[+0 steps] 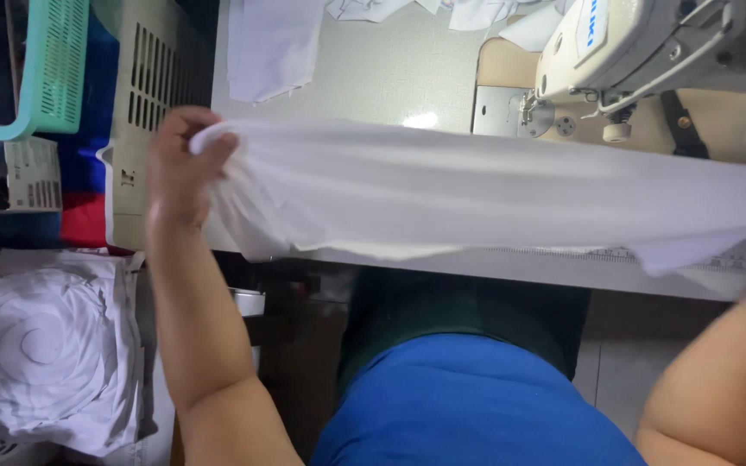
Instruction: Cutting and folding white fabric pieces at a sewing station
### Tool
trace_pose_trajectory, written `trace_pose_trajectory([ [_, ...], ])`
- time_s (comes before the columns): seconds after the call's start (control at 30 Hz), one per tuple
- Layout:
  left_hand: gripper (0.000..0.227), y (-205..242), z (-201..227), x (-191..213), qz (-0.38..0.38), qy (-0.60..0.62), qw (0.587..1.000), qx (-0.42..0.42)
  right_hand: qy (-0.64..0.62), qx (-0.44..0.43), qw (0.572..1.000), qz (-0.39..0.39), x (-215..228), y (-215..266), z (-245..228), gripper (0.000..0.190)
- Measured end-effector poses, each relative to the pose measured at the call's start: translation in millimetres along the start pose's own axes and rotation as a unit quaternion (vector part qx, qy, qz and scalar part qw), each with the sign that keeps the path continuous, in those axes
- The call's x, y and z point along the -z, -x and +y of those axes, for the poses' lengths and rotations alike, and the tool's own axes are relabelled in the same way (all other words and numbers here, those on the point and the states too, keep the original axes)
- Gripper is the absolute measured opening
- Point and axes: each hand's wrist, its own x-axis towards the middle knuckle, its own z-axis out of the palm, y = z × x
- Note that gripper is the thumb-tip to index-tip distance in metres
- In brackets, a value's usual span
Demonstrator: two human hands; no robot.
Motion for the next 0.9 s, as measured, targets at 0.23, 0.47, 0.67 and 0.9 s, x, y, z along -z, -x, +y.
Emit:
trace_pose_trajectory([
  [0.23, 0.031, 9.0, 13.2, -53.9, 0.083, -0.057, 0.99, 0.102, 0.059, -0.129, 0.974, 0.177, -150.0, -0.6, -214.9, 0.014],
  [0.47, 0.032, 69.1, 33.8, -180.8, -0.072, 0.175, 0.978, 0.088, 0.035, -0.186, 0.98, 0.058, -249.6, 34.5, -323.7, 0.016],
  [0.67, 0.036, 95.5, 15.7, -276.0, -0.158, 0.101, 0.981, -0.057, 0.063, -0.084, 0.994, -0.022, -307.5, 33.3, -341.7, 0.016],
  [0.9, 0.051, 111.0, 32.3, -271.6, -0.174, 0.159, 0.971, -0.024, 0.033, -0.061, 0.997, -0.018, -303.7, 34.8, -343.9, 0.019],
])
